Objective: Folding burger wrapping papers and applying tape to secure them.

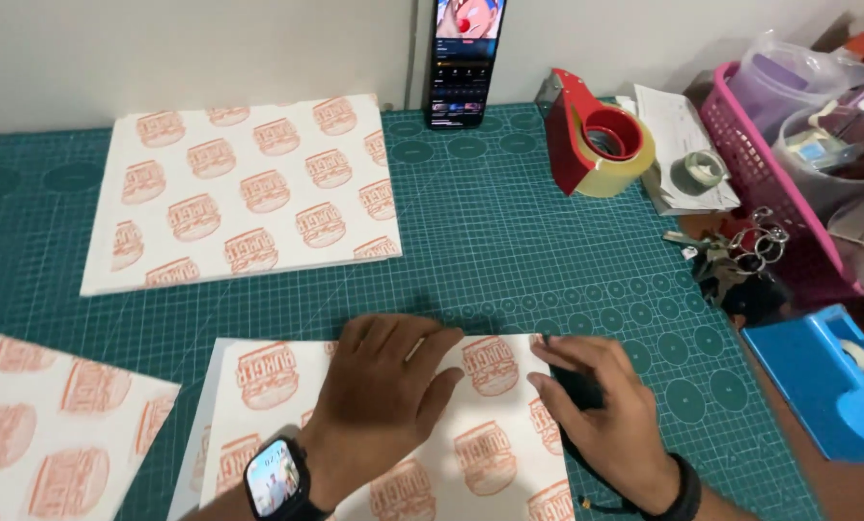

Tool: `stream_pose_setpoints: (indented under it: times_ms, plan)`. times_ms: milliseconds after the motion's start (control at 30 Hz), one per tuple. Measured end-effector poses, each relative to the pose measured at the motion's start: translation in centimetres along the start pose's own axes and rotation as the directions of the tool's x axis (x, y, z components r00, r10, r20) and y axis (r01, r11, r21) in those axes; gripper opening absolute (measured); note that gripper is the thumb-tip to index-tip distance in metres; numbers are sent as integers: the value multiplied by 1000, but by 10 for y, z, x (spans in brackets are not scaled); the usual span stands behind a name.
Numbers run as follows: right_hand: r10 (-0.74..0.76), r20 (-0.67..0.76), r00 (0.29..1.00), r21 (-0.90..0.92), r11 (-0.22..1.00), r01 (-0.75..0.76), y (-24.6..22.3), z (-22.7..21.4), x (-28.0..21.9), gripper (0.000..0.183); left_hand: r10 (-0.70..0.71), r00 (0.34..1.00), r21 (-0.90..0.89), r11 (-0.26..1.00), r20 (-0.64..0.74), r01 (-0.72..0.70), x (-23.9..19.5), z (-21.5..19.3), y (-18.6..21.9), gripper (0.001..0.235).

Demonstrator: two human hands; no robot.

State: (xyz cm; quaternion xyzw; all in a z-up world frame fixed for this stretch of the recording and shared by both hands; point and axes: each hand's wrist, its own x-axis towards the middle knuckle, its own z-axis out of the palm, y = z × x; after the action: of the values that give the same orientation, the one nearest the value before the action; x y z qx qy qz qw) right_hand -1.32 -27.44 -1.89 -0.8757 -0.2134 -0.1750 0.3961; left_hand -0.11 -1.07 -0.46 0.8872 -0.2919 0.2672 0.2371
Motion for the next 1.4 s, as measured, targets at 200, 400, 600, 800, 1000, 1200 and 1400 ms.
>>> stream_pose_setpoints:
  times_ms: [200, 400, 600, 800, 1000, 1200, 1400]
  plan:
    - [-133, -64, 989, 75, 988, 138, 3, 2, -4, 38, -21, 1000, -14, 1000, -3, 21, -1, -3, -1, 31]
    - [24, -177, 984, 383, 923, 47, 16, 3, -17, 30, 6, 992, -55, 999, 125, 1, -11, 7, -11, 11]
    - [71, -21, 997, -8, 997, -71, 23, 2, 4, 40, 12, 993, -128, 992, 119, 4, -19, 17, -16, 37]
    - [-87, -53, 995, -45, 995, 85, 11, 3, 9, 33, 21, 998, -163, 987, 61, -11, -10, 2, -11, 28]
    - [-249, -194, 949, 132, 952, 277, 8, -1, -6, 32, 31, 998, -166, 986, 62, -20, -17, 9, -12, 32]
    - [-109, -156, 982, 133, 982, 131, 12, -2, 2, 41, 27, 999, -189, 982, 38, -19, -15, 4, -9, 39]
    - [30, -36, 999, -34, 999, -31, 15, 3, 3, 43, 39, 996, -105, 994, 78, -31, -19, 14, -12, 47]
